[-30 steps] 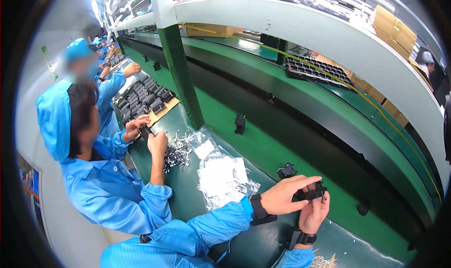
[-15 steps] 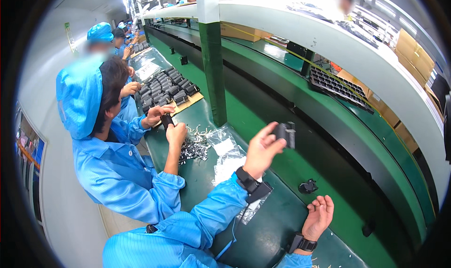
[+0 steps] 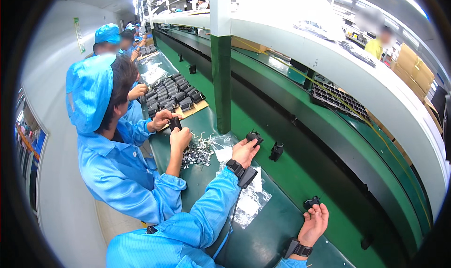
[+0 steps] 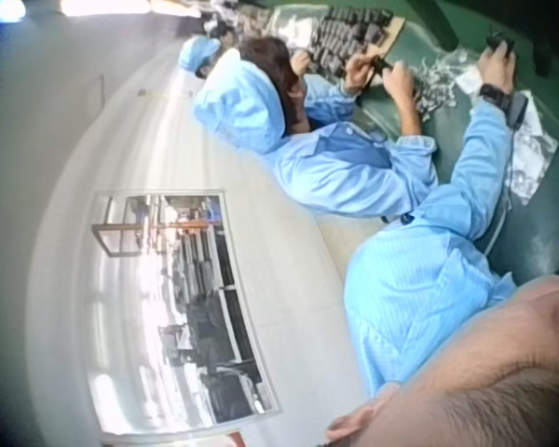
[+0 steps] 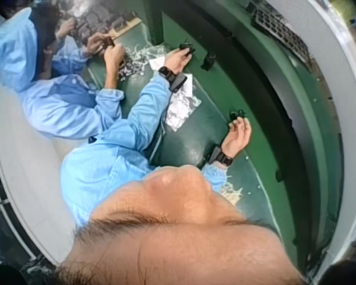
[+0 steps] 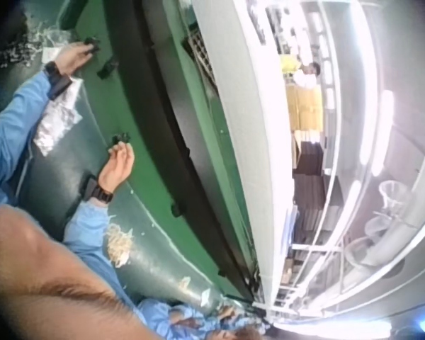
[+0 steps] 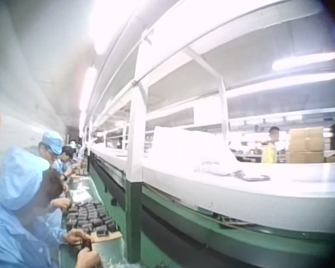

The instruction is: Inserting small metal pins into black plastic housings on an assembly line.

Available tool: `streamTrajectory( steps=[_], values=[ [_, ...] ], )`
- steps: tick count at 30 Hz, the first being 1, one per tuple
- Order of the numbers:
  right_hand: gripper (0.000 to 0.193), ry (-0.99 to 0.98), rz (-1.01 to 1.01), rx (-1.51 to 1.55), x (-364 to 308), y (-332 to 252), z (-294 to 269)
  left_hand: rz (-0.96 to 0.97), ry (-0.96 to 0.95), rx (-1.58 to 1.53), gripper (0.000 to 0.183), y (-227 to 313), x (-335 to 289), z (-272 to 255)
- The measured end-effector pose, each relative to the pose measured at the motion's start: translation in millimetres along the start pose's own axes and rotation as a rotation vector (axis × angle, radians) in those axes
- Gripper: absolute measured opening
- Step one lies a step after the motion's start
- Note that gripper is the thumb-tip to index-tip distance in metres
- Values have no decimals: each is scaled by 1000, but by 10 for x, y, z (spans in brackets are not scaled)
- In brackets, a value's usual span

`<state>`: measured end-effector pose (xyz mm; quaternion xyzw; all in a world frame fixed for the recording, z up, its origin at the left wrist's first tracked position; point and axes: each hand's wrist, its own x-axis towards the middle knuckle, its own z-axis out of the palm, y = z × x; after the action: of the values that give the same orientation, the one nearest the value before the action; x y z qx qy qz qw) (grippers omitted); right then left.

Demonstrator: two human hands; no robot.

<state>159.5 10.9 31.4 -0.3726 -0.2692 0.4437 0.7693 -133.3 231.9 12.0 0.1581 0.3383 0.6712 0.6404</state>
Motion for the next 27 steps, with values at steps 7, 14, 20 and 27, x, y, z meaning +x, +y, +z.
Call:
streamTrajectory(
  steps=[7,14,20,27],
  values=[
    [32,17,8,18,-15,-17,44,91,-16,192,86,25,68,103],
    [29,39,-30,-20,20,-61,27,193,116,354,81,119,-122,342],
    [18,55,-79,-117,29,-36,-43,172,-55,384,45,158,-402,653],
    [11,-94,-41,-279,-41,-4,41,14,-487,358,26,-136,-1085,1165]
  ],
)
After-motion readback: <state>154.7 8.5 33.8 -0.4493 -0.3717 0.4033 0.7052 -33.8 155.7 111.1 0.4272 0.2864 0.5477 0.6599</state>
